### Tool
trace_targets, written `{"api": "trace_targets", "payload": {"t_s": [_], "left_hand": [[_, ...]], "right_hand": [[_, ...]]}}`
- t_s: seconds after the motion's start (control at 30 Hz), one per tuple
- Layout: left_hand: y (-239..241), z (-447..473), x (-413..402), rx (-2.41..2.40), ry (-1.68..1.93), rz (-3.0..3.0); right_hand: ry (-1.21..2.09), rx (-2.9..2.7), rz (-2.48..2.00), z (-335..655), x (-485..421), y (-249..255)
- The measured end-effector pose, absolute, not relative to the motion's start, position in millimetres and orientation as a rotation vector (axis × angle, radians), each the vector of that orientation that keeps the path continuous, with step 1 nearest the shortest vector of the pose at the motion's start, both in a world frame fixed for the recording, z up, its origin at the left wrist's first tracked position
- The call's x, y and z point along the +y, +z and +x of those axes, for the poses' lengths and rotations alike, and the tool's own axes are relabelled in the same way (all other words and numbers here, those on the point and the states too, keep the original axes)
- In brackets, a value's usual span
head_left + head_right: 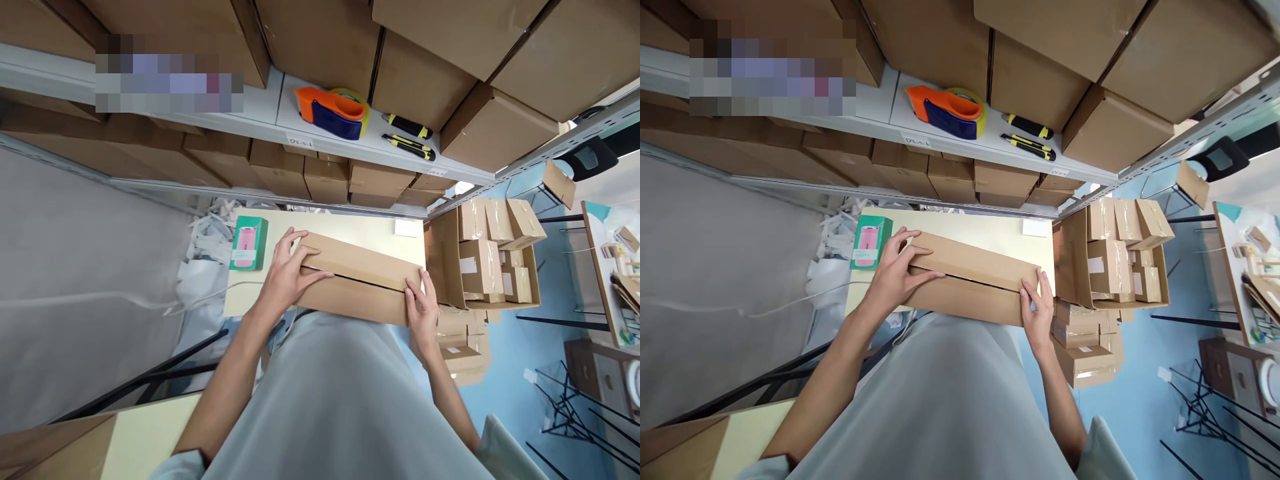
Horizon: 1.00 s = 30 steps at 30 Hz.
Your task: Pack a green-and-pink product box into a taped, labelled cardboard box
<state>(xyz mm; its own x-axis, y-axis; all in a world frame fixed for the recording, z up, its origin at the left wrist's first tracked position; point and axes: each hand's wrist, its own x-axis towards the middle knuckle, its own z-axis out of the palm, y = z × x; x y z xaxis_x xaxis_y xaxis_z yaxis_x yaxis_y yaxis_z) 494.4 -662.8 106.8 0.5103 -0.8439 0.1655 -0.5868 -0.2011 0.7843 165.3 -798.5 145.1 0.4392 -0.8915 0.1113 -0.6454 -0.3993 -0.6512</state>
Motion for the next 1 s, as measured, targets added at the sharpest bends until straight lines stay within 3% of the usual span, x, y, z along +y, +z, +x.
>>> {"api": "trace_targets", "payload": {"t_s": [0.17, 0.3, 1.0], "left_hand": [[100.8, 509.2, -662.4, -1.091, -0.759, 1.768], [89.1, 506.5, -662.7, -0.873, -0.884, 1.664], [62.0, 484.2, -661.5, -0.733, -0.589, 1.614]], "right_hand": [[-0.444, 1.395, -1.761, 164.0, -796.5, 130.9], [-0.413, 1.333, -1.693, 171.2, -811.2, 130.0], [-0.377, 1.269, -1.996, 208.6, -876.4, 138.6]]}}
